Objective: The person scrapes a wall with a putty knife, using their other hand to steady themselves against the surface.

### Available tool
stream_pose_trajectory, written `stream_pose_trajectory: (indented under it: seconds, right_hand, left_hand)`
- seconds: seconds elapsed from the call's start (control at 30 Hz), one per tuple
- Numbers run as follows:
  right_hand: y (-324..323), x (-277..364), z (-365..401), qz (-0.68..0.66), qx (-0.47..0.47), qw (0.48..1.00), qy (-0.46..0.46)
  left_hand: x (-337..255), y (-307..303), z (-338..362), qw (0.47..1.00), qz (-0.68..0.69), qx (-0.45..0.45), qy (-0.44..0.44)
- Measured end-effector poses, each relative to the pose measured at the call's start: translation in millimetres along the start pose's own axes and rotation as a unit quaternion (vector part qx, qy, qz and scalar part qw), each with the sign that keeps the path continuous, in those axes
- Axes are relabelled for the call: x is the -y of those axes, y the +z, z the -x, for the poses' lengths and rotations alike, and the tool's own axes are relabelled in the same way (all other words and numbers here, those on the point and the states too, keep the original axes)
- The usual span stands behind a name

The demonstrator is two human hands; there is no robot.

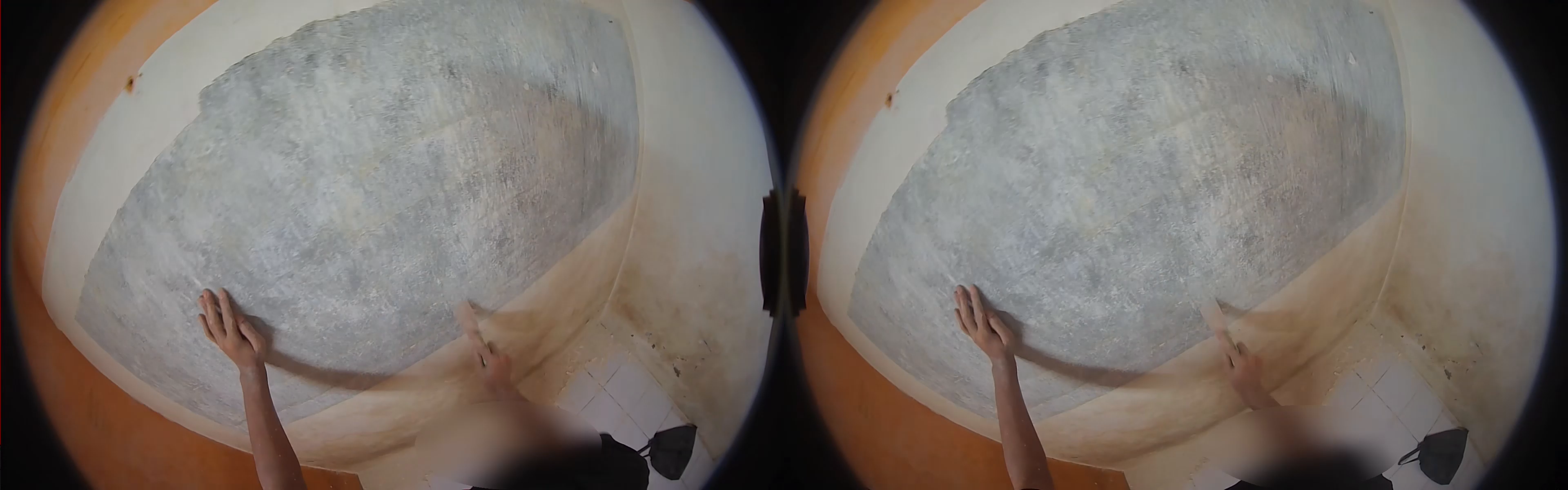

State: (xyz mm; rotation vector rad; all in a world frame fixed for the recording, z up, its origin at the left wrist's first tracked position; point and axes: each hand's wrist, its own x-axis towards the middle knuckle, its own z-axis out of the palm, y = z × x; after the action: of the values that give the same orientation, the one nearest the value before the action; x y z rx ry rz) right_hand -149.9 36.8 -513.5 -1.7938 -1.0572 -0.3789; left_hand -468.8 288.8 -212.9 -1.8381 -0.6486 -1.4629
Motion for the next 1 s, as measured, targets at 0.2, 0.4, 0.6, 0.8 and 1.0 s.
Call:
stream_pose_trajectory:
  seconds: [0.2,0.4,0.6,0.8,1.0]
  right_hand:
    - [-63.7,32.3,-140.6,-0.007,-0.124,0.989,-0.081]
    - [-113.0,71.9,-226.3,-0.093,-0.142,0.979,-0.113]
    - [6.0,-52.1,-18.4,-0.056,-0.033,0.997,-0.037]
    - [-27.0,8.6,-128.3,-0.175,-0.051,0.970,-0.163]
    - [-61.1,87.3,-176.2,-0.228,0.062,0.940,-0.247]
  left_hand:
    - [-82.7,-6.4,-12.4,0.986,0.000,0.061,-0.154]
    - [-187.0,4.1,17.3,0.963,0.119,0.103,-0.218]
    - [-250.0,14.1,76.4,0.923,0.175,0.144,-0.310]
    - [-358.0,12.7,128.5,0.709,0.410,0.307,-0.484]
    - [-347.9,12.7,40.9,0.685,0.507,0.181,-0.492]
